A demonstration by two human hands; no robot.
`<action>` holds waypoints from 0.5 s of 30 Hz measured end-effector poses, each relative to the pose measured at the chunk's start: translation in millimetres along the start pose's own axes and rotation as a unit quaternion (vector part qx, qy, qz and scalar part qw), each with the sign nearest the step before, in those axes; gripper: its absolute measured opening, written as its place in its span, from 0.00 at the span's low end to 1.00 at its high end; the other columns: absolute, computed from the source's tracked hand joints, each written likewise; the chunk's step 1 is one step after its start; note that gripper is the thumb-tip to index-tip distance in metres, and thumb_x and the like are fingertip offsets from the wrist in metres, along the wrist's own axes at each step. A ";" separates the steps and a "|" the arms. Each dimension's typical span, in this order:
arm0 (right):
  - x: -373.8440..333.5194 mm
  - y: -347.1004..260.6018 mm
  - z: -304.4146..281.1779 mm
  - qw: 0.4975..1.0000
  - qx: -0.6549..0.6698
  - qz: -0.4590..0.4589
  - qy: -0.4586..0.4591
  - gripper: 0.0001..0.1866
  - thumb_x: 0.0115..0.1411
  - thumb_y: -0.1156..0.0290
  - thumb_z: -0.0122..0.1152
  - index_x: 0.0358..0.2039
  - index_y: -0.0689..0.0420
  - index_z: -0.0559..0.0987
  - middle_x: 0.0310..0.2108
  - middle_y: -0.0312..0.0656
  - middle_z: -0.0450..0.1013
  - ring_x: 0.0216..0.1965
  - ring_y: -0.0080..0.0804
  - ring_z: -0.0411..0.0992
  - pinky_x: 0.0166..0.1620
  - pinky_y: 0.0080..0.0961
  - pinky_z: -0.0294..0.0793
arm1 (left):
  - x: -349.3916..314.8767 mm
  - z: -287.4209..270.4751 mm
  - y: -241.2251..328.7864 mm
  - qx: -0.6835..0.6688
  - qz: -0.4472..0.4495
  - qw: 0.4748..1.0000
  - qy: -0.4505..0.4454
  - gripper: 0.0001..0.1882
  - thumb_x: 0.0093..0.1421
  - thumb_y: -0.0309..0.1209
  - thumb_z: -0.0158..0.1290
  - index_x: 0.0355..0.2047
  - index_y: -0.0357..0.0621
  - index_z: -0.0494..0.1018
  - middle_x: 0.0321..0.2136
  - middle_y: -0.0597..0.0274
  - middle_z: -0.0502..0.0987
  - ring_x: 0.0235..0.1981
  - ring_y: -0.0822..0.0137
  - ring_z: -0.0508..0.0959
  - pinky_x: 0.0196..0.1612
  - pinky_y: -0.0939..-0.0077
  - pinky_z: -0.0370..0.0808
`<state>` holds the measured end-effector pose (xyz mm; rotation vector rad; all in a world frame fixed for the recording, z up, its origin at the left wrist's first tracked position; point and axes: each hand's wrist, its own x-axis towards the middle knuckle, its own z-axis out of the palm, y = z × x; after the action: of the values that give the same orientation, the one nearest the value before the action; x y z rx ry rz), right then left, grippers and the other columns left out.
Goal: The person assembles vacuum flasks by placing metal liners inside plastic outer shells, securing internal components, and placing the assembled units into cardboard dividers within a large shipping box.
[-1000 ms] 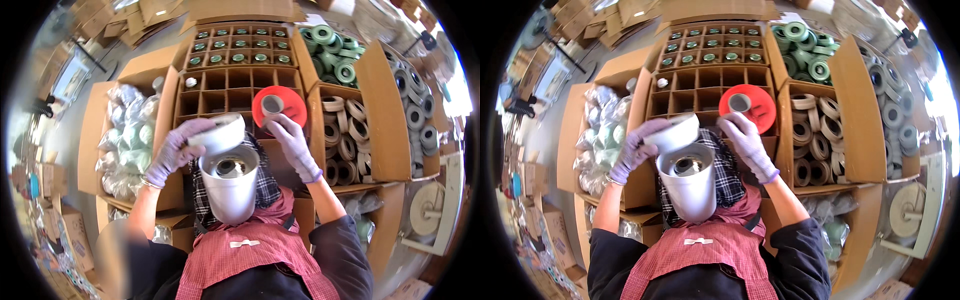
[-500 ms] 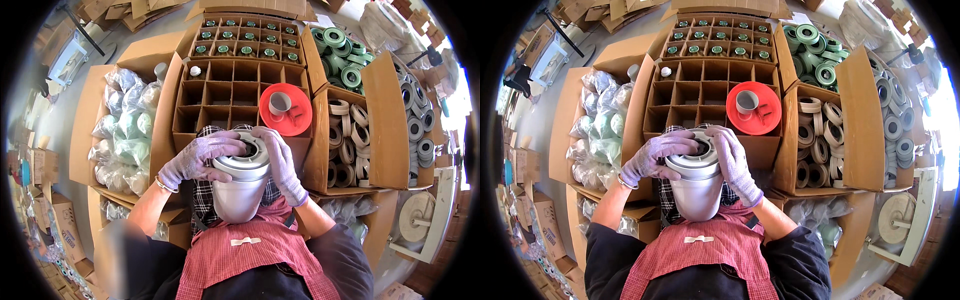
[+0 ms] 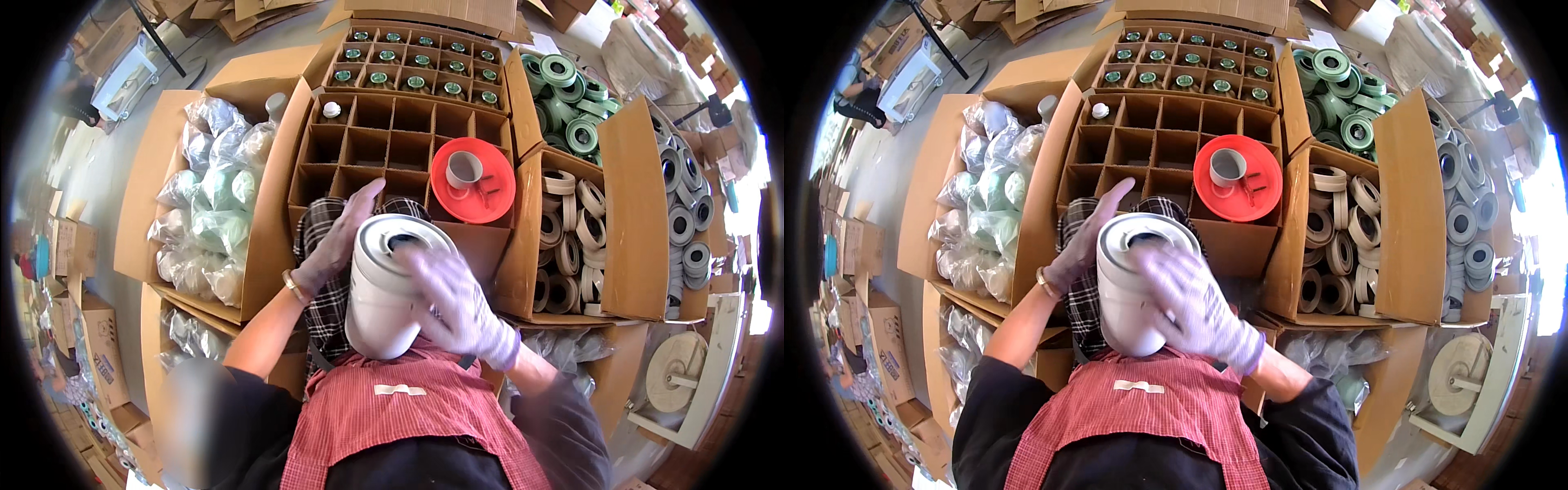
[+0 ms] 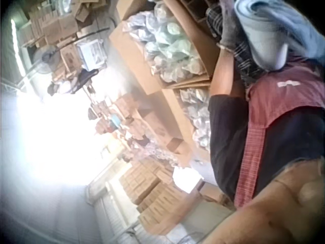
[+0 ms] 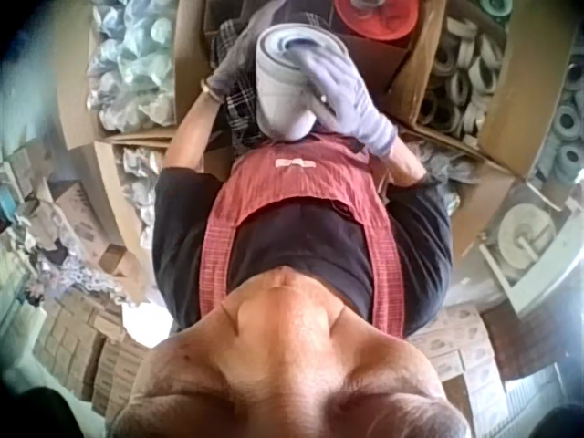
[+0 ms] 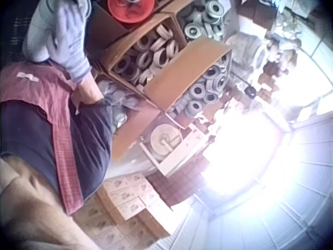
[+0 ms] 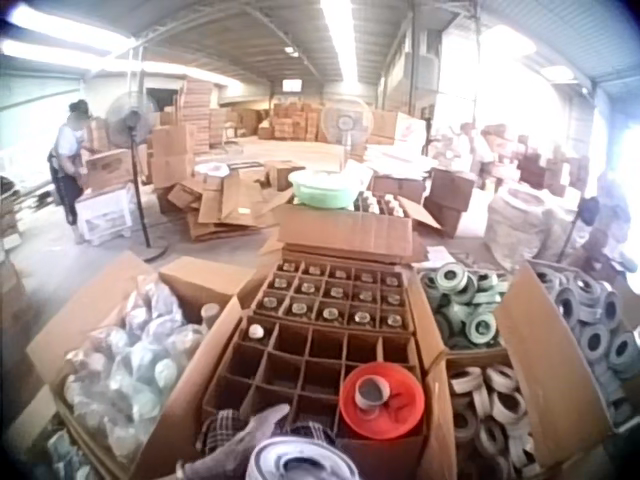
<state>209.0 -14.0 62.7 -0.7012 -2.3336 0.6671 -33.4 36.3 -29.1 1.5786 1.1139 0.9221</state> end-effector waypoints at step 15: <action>-72.7 69.2 -33.3 0.919 -0.193 0.226 -0.258 0.18 0.68 0.64 0.46 0.57 0.45 0.72 0.24 0.50 0.77 0.29 0.49 0.78 0.33 0.42 0.78 | -93.3 41.2 -19.8 -0.208 -0.354 0.912 -0.024 0.10 0.63 0.29 0.50 0.43 0.39 0.75 0.34 0.57 0.78 0.37 0.66 0.79 0.40 0.74 0.75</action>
<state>302.1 1.2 14.8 -1.4208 -2.8566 0.6460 -27.4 -61.5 -63.5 0.7476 1.2284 0.5630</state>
